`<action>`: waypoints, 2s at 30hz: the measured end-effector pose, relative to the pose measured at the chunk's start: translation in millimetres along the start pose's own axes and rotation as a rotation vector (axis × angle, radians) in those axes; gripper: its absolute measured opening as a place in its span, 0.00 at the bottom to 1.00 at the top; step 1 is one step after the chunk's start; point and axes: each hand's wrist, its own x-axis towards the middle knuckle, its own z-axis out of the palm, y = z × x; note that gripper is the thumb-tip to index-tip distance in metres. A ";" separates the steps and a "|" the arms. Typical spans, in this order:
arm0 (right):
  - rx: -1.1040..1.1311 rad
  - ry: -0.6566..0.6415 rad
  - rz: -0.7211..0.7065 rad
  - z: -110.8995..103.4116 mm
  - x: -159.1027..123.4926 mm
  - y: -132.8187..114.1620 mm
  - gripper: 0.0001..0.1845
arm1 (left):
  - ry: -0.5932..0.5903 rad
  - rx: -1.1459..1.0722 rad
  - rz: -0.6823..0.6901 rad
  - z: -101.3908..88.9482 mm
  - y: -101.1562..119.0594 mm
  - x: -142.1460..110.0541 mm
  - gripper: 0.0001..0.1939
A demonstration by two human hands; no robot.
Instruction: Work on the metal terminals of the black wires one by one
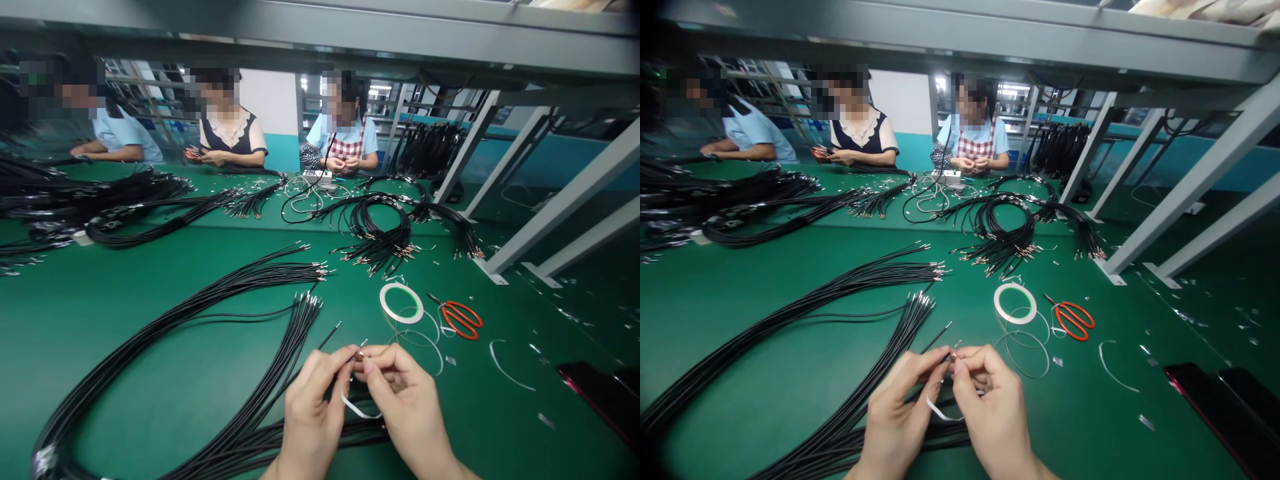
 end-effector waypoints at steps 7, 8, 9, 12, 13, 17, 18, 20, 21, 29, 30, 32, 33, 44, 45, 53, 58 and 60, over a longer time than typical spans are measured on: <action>0.001 -0.005 0.005 -0.6 0.1 0.4 0.09 | 0.006 0.023 0.043 1.2 -0.4 1.7 0.18; 0.000 -0.006 0.007 -0.5 0.1 0.2 0.09 | 0.004 0.021 0.040 1.2 -0.7 1.5 0.18; 0.000 -0.006 0.007 -0.5 0.1 0.0 0.09 | 0.002 0.016 0.034 1.2 -1.0 1.3 0.18; 0.002 -0.007 0.006 -0.7 0.3 -0.2 0.09 | -0.013 -0.008 0.001 0.5 -2.0 0.5 0.18; 0.005 -0.007 0.004 -0.9 0.4 -0.1 0.09 | -0.017 -0.017 -0.013 0.2 -2.2 0.3 0.18; 0.007 -0.007 0.000 -1.0 1.2 0.7 0.09 | -0.024 -0.082 -0.112 0.6 -1.4 0.8 0.15; 0.009 -0.007 -0.001 -0.8 1.4 0.8 0.09 | -0.027 -0.113 -0.156 1.0 -0.7 1.3 0.14; 0.022 -0.009 0.005 -0.2 1.8 0.6 0.09 | -0.036 -0.202 -0.273 1.9 1.1 3.2 0.12; 0.035 -0.010 0.010 0.2 1.9 0.3 0.09 | -0.039 -0.258 -0.343 2.2 2.1 4.5 0.12; 0.042 -0.031 0.034 -0.5 2.1 -0.1 0.09 | -0.139 -0.630 -0.698 -4.5 9.8 20.1 0.13; 0.026 -0.034 0.026 -0.8 2.4 0.1 0.09 | -0.150 -0.656 -0.719 -5.8 10.7 21.9 0.13; 0.002 -0.035 0.018 -1.2 3.0 0.1 0.09 | -0.164 -0.694 -0.752 -7.6 12.3 24.9 0.13; -0.005 -0.037 0.015 -1.2 3.2 -0.2 0.08 | -0.164 -0.700 -0.766 -7.9 12.8 26.0 0.13; -0.037 -0.044 -0.136 7.3 3.4 7.0 0.10 | -0.120 -0.654 -0.733 -2.9 -2.0 22.9 0.16; -0.031 -0.049 -0.144 8.0 4.0 9.5 0.10 | -0.100 -0.645 -0.724 -2.0 -2.3 22.4 0.17; -0.060 -0.072 -0.102 7.9 6.9 20.4 0.12 | 0.098 -0.645 -0.683 7.2 -2.2 17.7 0.17; -0.095 -0.101 -0.078 5.1 4.0 11.6 0.11 | 0.040 -0.672 -0.727 3.9 -0.1 17.9 0.14; -0.112 -0.122 -0.070 3.9 3.3 7.4 0.11 | 0.023 -0.743 -0.759 2.9 2.2 18.1 0.13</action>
